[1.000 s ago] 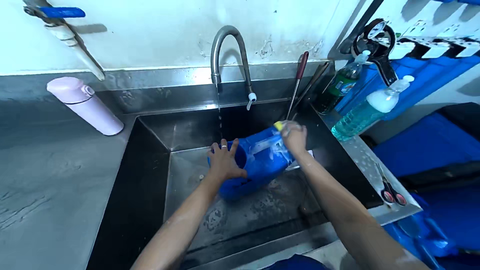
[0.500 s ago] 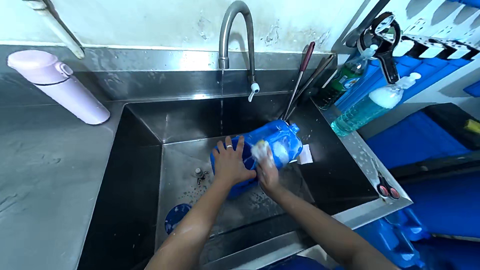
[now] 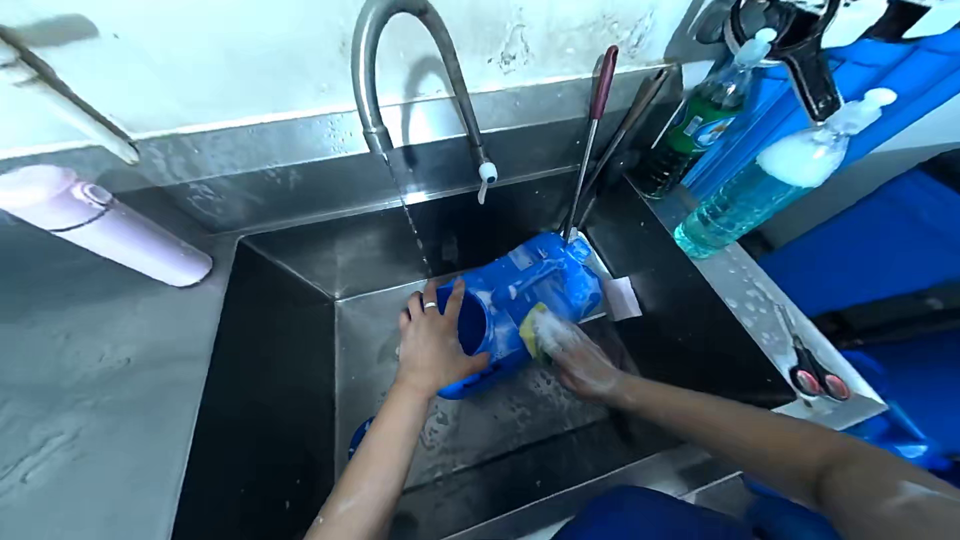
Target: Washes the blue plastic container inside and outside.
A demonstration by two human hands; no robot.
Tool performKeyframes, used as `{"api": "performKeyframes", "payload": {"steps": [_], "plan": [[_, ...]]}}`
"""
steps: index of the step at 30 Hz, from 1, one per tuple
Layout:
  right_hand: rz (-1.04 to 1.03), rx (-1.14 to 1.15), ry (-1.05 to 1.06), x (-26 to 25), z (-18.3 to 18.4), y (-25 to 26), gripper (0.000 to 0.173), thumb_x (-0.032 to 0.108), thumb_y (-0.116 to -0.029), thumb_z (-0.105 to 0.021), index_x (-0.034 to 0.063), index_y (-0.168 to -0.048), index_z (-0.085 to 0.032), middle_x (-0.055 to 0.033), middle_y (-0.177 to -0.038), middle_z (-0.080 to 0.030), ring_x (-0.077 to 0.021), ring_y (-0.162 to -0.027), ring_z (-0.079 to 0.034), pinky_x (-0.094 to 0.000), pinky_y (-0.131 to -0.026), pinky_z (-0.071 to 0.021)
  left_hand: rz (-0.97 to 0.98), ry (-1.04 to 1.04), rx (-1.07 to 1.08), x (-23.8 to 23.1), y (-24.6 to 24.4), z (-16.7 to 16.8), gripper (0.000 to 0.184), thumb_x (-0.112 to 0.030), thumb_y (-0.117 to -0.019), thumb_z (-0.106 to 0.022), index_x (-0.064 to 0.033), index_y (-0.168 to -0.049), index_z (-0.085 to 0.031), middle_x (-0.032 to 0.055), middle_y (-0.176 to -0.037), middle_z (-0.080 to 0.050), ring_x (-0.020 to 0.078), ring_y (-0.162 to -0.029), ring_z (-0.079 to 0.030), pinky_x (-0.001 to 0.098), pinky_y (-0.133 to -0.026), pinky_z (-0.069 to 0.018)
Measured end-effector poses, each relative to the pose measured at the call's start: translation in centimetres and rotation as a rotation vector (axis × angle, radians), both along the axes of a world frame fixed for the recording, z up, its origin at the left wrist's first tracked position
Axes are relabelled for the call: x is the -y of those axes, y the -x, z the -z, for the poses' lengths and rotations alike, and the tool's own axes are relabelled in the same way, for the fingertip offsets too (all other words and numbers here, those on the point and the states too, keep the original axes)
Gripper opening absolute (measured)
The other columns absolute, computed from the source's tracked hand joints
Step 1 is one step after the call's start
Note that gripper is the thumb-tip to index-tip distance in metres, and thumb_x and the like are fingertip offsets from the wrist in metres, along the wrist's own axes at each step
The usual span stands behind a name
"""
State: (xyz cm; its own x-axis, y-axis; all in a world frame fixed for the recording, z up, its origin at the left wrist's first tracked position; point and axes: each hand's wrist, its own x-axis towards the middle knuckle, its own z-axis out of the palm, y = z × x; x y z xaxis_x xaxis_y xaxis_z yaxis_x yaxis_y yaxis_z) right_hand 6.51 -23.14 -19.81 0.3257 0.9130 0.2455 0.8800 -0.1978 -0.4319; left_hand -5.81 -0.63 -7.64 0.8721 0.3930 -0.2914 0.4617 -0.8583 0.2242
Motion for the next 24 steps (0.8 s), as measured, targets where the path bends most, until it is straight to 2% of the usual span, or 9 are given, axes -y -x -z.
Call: {"api": "performKeyframes", "payload": {"steps": [3, 6, 9, 12, 14, 17, 19, 21, 24], "plan": [[-0.03, -0.125, 0.231, -6.2, -4.3, -3.3, 0.036, 0.014, -0.1008, -0.058, -0.0054, -0.131, -0.063, -0.0284, -0.136, -0.061, -0.0445, -0.133, -0.054, -0.0597, -0.113, -0.0394, 0.069, 0.002, -0.035, -0.5, 0.4, 0.2, 0.113, -0.051, -0.0731, -0.085, -0.0145, -0.163, -0.028, 0.0312, -0.165, -0.019, 0.054, -0.148, -0.023, 0.0686, -0.112, -0.0248], [0.055, -0.139, 0.081, -11.4, -4.5, -5.3, 0.039, 0.011, -0.0938, -0.069, -0.0047, -0.129, -0.064, -0.0257, -0.134, -0.062, -0.0403, -0.129, -0.056, -0.0572, -0.11, -0.0427, 0.0, 0.001, 0.025, 0.1, 0.0, 0.4, 0.11, -0.047, -0.0731, -0.086, -0.0135, -0.162, -0.031, 0.0308, -0.164, -0.022, 0.0533, -0.148, -0.024, 0.0693, -0.112, -0.0246], [0.115, -0.213, 0.005, -3.9, -1.9, -0.3, 0.034, 0.0, -0.0969, -0.055, -0.0093, -0.128, -0.064, -0.0305, -0.139, -0.059, -0.0464, -0.136, -0.052, -0.0577, -0.116, -0.0389, -0.043, -0.009, 0.041, 0.5, -0.2, 0.2, 0.11, -0.051, -0.0736, -0.086, -0.0132, -0.161, -0.032, 0.0315, -0.164, -0.023, 0.0532, -0.148, -0.025, 0.0688, -0.113, -0.0243], [0.109, -0.501, 0.064, 1.9, -4.2, 4.1, 0.025, -0.01, -0.0941, -0.055, -0.0121, -0.114, -0.07, -0.0301, -0.116, -0.069, -0.0424, -0.114, -0.066, -0.0541, -0.102, -0.049, -0.061, 0.01, 0.181, 1.3, -0.4, 1.0, 0.091, -0.057, -0.0891, -0.069, -0.0081, -0.159, -0.037, 0.0346, -0.16, -0.027, 0.0568, -0.145, -0.028, 0.0719, -0.11, -0.0255], [0.274, -0.703, -0.072, 0.4, -7.1, 3.3, 0.025, -0.007, -0.098, -0.053, -0.0148, -0.117, -0.066, -0.0275, -0.11, -0.07, -0.0327, -0.104, -0.068, -0.0446, -0.098, -0.0529, -0.117, 0.044, 0.34, 2.5, -0.9, 2.1, 0.072, -0.051, -0.1022, -0.052, -0.0024, -0.154, -0.043, 0.0367, -0.158, -0.03, 0.0584, -0.145, -0.028, 0.0731, -0.112, -0.0224], [0.632, -0.811, -0.332, -5.2, -6.2, 2.7, 0.033, 0.01, -0.1031, -0.059, -0.0115, -0.128, -0.058, -0.028, -0.112, -0.067, -0.0343, -0.099, -0.069, -0.0486, -0.09, -0.0567, -0.178, 0.085, 0.381, 3.5, -1.7, 2.5, 0.067, -0.046, -0.1097, -0.033, 0.0042, -0.155, -0.038, 0.0345, -0.164, -0.021, 0.0556, -0.151, -0.018, 0.0679, -0.12, -0.0114], [0.609, -0.873, -0.245, -8.4, -5.9, 9.5, 0.047, 0.009, -0.1023, -0.056, -0.012, -0.142, -0.045, -0.0304, -0.123, -0.064, -0.0356, -0.112, -0.066, -0.0467, -0.1, -0.0522, -0.183, 0.09, 0.333, 3.2, -1.9, 2.2, 0.066, -0.044, -0.111, -0.026, 0.0035, -0.156, -0.035, 0.0308, -0.166, -0.02, 0.0532, -0.153, -0.015, 0.0661, -0.121, -0.0091], [0.472, -0.935, -0.082, -9.2, -7.0, 15.3, 0.048, 0.005, -0.1025, -0.054, -0.012, -0.145, -0.042, -0.0318, -0.129, -0.062, -0.0379, -0.12, -0.062, -0.0481, -0.106, -0.0472, -0.172, 0.133, 0.306, 3.1, -2.1, 1.7, 0.062, -0.038, -0.1125, -0.023, 0.0038, -0.156, -0.035, 0.0292, -0.166, -0.021, 0.0516, -0.153, -0.015, 0.0661, -0.12, -0.0097], [0.504, -0.818, -0.239, -7.2, -8.8, 11.7, 0.038, 0.003, -0.0984, -0.058, -0.0163, -0.13, -0.054, -0.032, -0.12, -0.066, -0.0374, -0.114, -0.066, -0.0469, -0.102, -0.0507, -0.157, 0.242, 0.297, 2.7, -1.4, 0.3, 0.054, -0.028, -0.1131, -0.025, 0.0052, -0.153, -0.04, 0.0303, -0.165, -0.022, 0.0513, -0.152, -0.017, 0.0679, -0.118, -0.014]]}}
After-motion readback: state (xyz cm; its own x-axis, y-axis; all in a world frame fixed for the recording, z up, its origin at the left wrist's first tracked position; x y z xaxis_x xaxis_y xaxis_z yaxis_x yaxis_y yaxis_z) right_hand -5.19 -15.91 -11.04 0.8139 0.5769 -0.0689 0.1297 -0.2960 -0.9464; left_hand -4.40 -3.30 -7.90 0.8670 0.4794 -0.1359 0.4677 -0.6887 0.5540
